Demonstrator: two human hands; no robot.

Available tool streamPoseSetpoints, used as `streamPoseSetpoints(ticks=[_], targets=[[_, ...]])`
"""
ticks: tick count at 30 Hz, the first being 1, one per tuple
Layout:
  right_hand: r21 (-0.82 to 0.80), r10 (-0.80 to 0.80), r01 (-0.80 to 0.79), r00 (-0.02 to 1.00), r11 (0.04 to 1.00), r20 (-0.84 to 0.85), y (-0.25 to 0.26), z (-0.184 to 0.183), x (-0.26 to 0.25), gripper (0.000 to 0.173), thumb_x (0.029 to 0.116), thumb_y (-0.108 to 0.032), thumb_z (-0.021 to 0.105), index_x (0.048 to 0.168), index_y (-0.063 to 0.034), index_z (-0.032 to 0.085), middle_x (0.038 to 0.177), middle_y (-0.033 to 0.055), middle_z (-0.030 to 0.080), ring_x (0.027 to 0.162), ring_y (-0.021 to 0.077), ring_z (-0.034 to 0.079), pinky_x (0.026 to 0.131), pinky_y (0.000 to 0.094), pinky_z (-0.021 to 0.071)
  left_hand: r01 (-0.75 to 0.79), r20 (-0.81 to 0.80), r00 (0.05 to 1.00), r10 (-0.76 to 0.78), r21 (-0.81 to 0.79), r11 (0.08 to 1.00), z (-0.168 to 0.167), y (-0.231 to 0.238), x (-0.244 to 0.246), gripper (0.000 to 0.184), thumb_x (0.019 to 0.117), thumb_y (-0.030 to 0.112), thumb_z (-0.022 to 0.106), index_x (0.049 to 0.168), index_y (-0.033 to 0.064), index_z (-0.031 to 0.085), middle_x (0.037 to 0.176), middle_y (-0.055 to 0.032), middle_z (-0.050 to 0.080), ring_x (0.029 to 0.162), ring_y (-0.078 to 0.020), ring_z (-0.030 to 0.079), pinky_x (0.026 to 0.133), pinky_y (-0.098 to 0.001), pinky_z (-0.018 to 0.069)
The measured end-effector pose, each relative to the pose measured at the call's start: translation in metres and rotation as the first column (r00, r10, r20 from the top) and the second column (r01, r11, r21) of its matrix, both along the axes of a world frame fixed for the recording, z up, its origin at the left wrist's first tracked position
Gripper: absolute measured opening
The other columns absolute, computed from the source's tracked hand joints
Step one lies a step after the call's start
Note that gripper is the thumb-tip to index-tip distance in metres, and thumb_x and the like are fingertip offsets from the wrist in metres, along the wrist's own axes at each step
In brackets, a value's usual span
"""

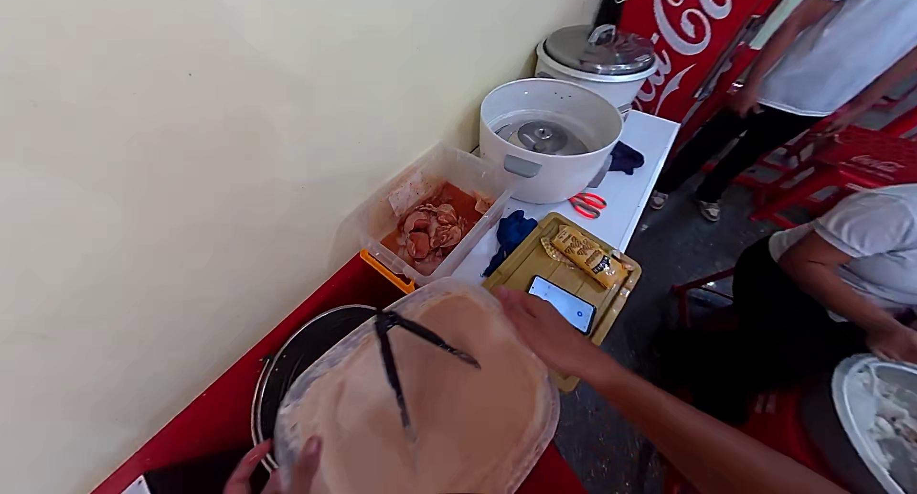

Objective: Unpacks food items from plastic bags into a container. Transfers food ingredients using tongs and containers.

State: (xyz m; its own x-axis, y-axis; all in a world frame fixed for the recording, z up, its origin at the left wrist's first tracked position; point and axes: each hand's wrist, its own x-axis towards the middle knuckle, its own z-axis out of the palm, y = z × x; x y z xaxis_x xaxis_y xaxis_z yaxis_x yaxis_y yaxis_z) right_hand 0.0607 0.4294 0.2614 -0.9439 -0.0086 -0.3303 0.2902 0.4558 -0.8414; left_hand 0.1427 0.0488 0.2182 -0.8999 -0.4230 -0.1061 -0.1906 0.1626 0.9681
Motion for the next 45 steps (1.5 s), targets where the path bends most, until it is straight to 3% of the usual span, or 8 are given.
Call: streamPoseSetpoints(ticks=[7,17,20,27,32,36,40,45], targets=[[0.049,-0.15,0.146,0.984,0.988,0.094,0.075,-0.068,-0.051,0.074,0.1052,-0.066,0.027,0.115,-0.0042,0.066,0.098,0.018,0.067,0.091,0.0301,0.067,0.082,0.0522,0.056,-0.115,0.047,0.993,0.112,0.072,0.991,-0.046,0.095,-0.055,0.052,0.0915,0.007,0.075,0.136,0.0032,0.05,0.072,-0.0062,0.066,0.056,-0.0139,0.066,0.053,-0.0305,0.0605],[0.172,0.133,-0.155,0.982,0.973,0.132,0.107,-0.056,-0.08,0.049,0.1084,-0.053,0.039,0.11,-0.0087,0.061,0.083,0.0096,0.065,0.074,0.0214,0.067,0.069,0.0427,0.0579,-0.207,0.088,0.976,0.197,0.132,0.969,-0.045,0.111,-0.073,0.05,0.0948,0.006,0.071,0.14,0.0039,0.049,0.079,-0.0099,0.071,0.063,-0.0181,0.071,0.056,-0.0321,0.0633],[0.508,0.325,-0.266,0.945,0.819,-0.029,0.083,-0.017,-0.085,0.038,0.1077,-0.034,0.052,0.138,-0.0105,0.055,0.13,0.0131,0.061,0.114,0.0294,0.065,0.095,0.053,0.0566,-0.231,0.102,0.971,0.216,0.158,0.96,-0.041,0.115,-0.072,0.051,0.0938,0.005,0.072,0.139,0.0045,0.049,0.079,-0.0118,0.071,0.061,-0.0202,0.071,0.055,-0.0331,0.0631],[0.94,0.981,-0.324,-0.116,0.11,-0.155,-0.02,-0.054,-0.099,0.053,0.1025,0.005,0.047,0.152,-0.015,0.051,0.163,0.0047,0.042,0.156,0.0265,0.027,0.129,0.0523,0.021,-0.259,0.137,0.961,0.239,0.16,0.952,-0.042,0.122,-0.062,0.054,0.0944,0.009,0.073,0.142,0.0049,0.047,0.086,-0.0137,0.073,0.067,-0.022,0.074,0.058,-0.0342,0.0643],[0.965,0.912,-0.251,-0.37,0.082,-0.174,-0.037,-0.086,-0.125,0.03,0.1035,0.002,0.046,0.124,-0.0059,0.067,0.126,0.0086,0.069,0.133,0.0255,0.057,0.125,0.0507,0.0306,-0.293,0.142,0.952,0.27,0.183,0.938,-0.042,0.125,-0.059,0.053,0.0947,0.009,0.073,0.14,0.0035,0.047,0.083,-0.0144,0.073,0.065,-0.0226,0.073,0.057,-0.0347,0.0643],[0.936,0.963,-0.351,-0.26,-0.03,-0.066,-0.019,-0.036,-0.138,0.012,0.0957,0.005,0.059,0.097,-0.0014,0.069,0.098,0.0115,0.069,0.099,0.0299,0.067,0.113,0.0582,0.0433,-0.304,0.153,0.948,0.279,0.175,0.936,-0.042,0.126,-0.059,0.052,0.0933,0.008,0.075,0.138,0.0046,0.049,0.076,-0.0118,0.071,0.058,-0.0198,0.07,0.054,-0.0332,0.0622],[0.942,0.989,-0.303,-0.003,-0.142,0.148,0.022,0.054,-0.131,0.015,0.0926,0.004,0.062,0.105,-0.0002,0.068,0.097,0.0166,0.065,0.083,0.0336,0.065,0.07,0.0475,0.0538,-0.309,0.137,0.948,0.287,0.19,0.932,-0.045,0.125,-0.058,0.054,0.0924,0.01,0.076,0.138,0.0049,0.049,0.076,-0.0112,0.071,0.058,-0.0194,0.069,0.054,-0.0326,0.0621],[0.933,0.915,-0.361,0.377,0.004,0.142,0.102,0.073,-0.094,0.028,0.0955,-0.037,0.069,0.116,-0.0172,0.071,0.1,0.0055,0.065,0.078,0.025,0.066,0.059,0.0415,0.0561,-0.338,0.145,0.939,0.313,0.21,0.918,-0.049,0.123,-0.059,0.054,0.0915,0.01,0.077,0.138,0.0043,0.05,0.071,-0.0096,0.066,0.054,-0.0177,0.065,0.053,-0.0324,0.0606]])
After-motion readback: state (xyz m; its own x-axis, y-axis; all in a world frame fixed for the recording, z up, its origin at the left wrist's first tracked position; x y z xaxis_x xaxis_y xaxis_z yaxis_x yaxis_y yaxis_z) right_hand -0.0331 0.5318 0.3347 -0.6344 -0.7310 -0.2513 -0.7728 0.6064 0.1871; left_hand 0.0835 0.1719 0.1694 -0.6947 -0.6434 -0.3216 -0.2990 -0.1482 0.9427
